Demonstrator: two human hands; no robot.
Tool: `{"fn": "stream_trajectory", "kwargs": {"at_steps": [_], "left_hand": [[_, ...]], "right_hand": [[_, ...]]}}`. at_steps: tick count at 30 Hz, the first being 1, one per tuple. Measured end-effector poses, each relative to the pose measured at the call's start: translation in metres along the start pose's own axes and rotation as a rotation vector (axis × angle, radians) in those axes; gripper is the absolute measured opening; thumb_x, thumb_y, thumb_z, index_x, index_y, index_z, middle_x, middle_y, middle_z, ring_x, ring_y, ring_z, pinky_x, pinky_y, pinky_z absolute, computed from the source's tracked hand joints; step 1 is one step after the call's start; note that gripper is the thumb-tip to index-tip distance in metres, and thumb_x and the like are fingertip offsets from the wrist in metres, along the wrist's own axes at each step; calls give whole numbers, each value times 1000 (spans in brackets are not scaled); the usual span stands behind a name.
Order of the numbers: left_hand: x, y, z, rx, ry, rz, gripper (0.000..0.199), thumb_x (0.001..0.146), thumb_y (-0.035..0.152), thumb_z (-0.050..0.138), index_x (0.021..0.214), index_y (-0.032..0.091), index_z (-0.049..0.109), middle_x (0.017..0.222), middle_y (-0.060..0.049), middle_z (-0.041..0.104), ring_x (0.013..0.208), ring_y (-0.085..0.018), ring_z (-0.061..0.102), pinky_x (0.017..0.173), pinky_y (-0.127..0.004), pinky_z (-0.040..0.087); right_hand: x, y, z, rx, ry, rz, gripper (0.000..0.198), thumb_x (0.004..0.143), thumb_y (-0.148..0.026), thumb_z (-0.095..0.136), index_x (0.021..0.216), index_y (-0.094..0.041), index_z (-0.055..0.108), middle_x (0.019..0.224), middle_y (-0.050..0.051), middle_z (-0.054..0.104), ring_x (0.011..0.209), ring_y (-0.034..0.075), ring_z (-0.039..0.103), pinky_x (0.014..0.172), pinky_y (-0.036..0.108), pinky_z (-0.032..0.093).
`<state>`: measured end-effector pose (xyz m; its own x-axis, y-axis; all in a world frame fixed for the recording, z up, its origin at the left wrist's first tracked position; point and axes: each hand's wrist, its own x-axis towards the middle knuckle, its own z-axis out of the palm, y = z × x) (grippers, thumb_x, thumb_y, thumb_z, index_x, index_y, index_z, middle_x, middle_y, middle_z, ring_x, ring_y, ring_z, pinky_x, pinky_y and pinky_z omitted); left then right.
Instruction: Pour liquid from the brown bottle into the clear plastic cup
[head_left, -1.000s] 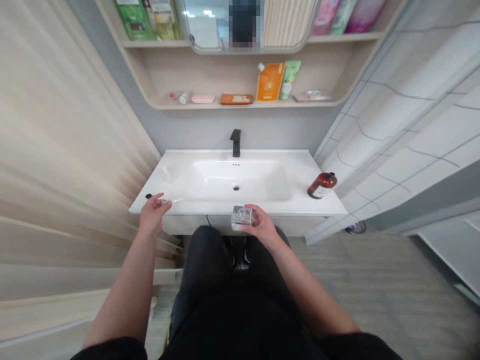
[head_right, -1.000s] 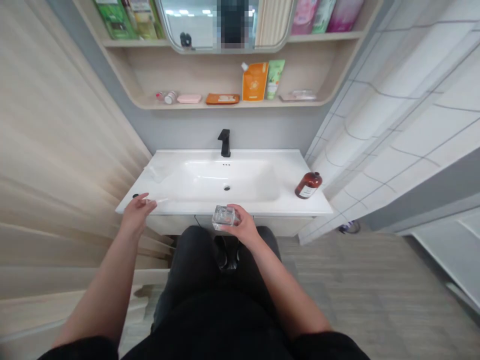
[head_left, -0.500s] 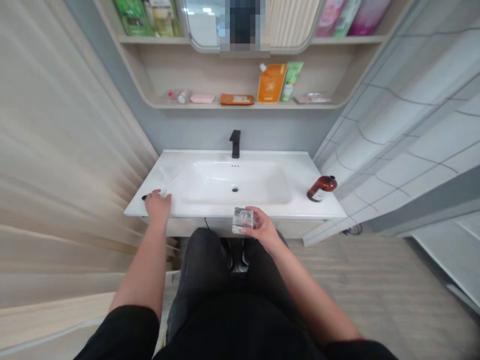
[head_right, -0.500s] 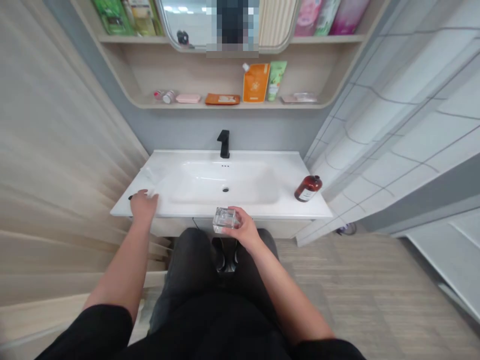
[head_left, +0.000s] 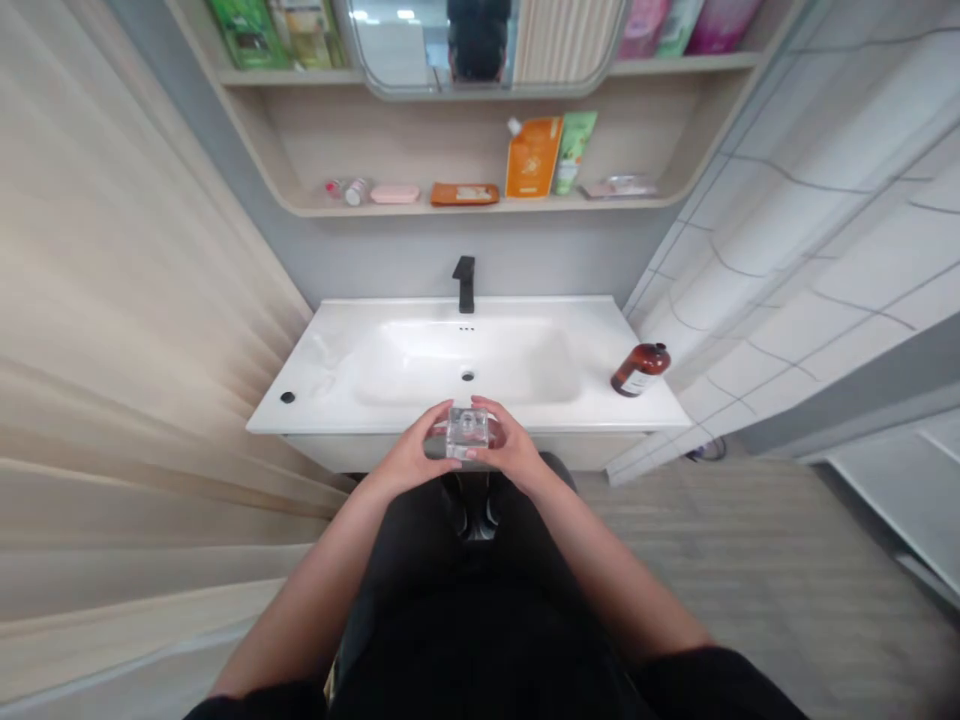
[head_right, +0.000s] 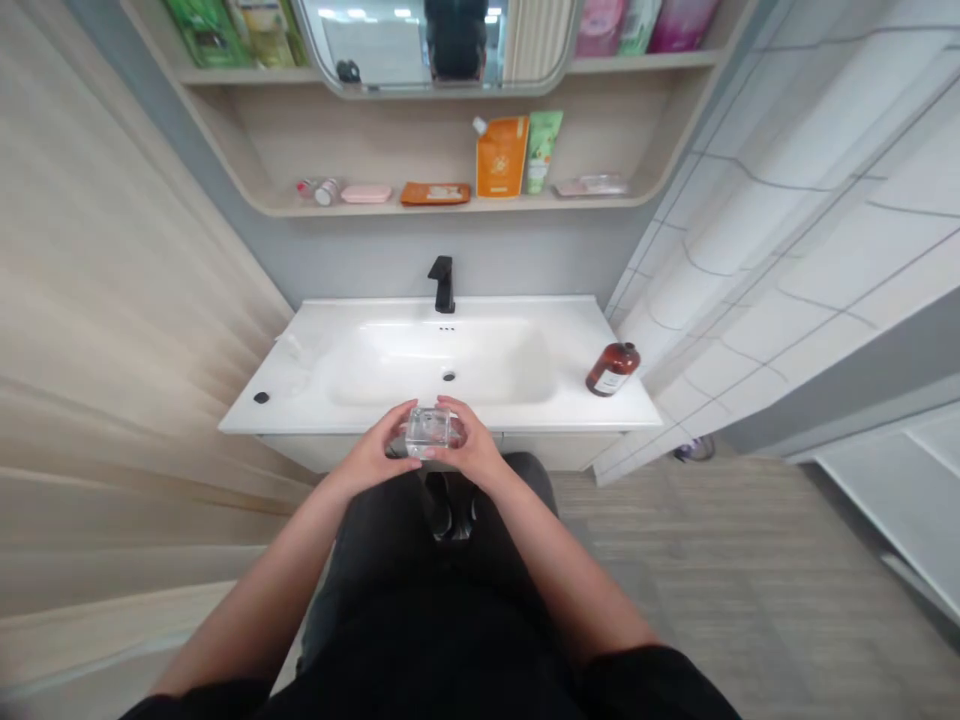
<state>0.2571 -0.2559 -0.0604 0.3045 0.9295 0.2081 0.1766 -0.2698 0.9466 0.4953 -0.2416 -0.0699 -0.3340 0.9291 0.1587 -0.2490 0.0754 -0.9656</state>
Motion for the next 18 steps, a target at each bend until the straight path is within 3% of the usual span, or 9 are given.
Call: {"fn": "stream_trajectory", "kwargs": {"at_steps": [2,6,9,11,14,16,17,18], "left_hand": [[5,8,12,-49,43,-47,93,75,36,98,157,27,57,150,-15,68,134,-35,70,116,-51,58],[16,14,13,-118,105,-44,80,72,36,99,142,24,64,134,-13,74,122,-32,75,108,-47,61],[20,7,8,-166,156,-7,78,69,34,101,137,25,64,135,-12,73,124,-31,74,109,-47,61],[20,1,2,-177,204,-10,80,67,34,103,136,25,62,133,-11,73,120,-29,75,107,-47,62],[18,-6,-9,-188,255,-19,83,66,35,104,135,26,60,131,-11,73,115,-29,76,103,-49,64],[17,-11,-17,-168,293,-15,83,64,36,105,134,27,61,131,-11,74,115,-30,77,102,-50,65],[17,-12,-22,-149,319,-11,84,63,37,105,134,27,61,131,-10,74,115,-30,77,102,-51,65],[16,-14,-26,-132,349,-7,84,62,37,105,134,28,62,131,-10,73,115,-31,77,103,-52,65]], "right_hand": [[3,-1,4,-17,0,-11,86,67,-49,106,142,-34,68,174,9,45,147,37,60,111,49,62],[7,-7,7,-118,-24,-28,96,72,-52,103,156,-36,58,169,11,51,150,36,57,111,49,62],[4,-16,-17,-338,-3,-109,101,71,-54,102,159,-37,56,168,12,52,150,37,57,109,51,63],[-2,-23,-54,-501,176,-189,87,75,-57,98,151,-32,63,154,14,64,138,35,65,108,53,63],[-14,-30,-137,-693,749,-251,52,90,-63,81,122,-23,70,114,11,74,100,29,74,93,51,66],[-18,-31,-198,-842,1078,-264,56,89,-63,80,122,-20,65,116,13,71,104,31,72,96,54,63],[-18,-30,-226,-925,1157,-260,67,84,-64,83,129,-19,62,123,16,69,115,35,70,102,57,61],[-17,-29,-251,-998,1153,-248,82,77,-64,88,138,-18,57,134,19,66,126,39,65,106,60,58]]}}
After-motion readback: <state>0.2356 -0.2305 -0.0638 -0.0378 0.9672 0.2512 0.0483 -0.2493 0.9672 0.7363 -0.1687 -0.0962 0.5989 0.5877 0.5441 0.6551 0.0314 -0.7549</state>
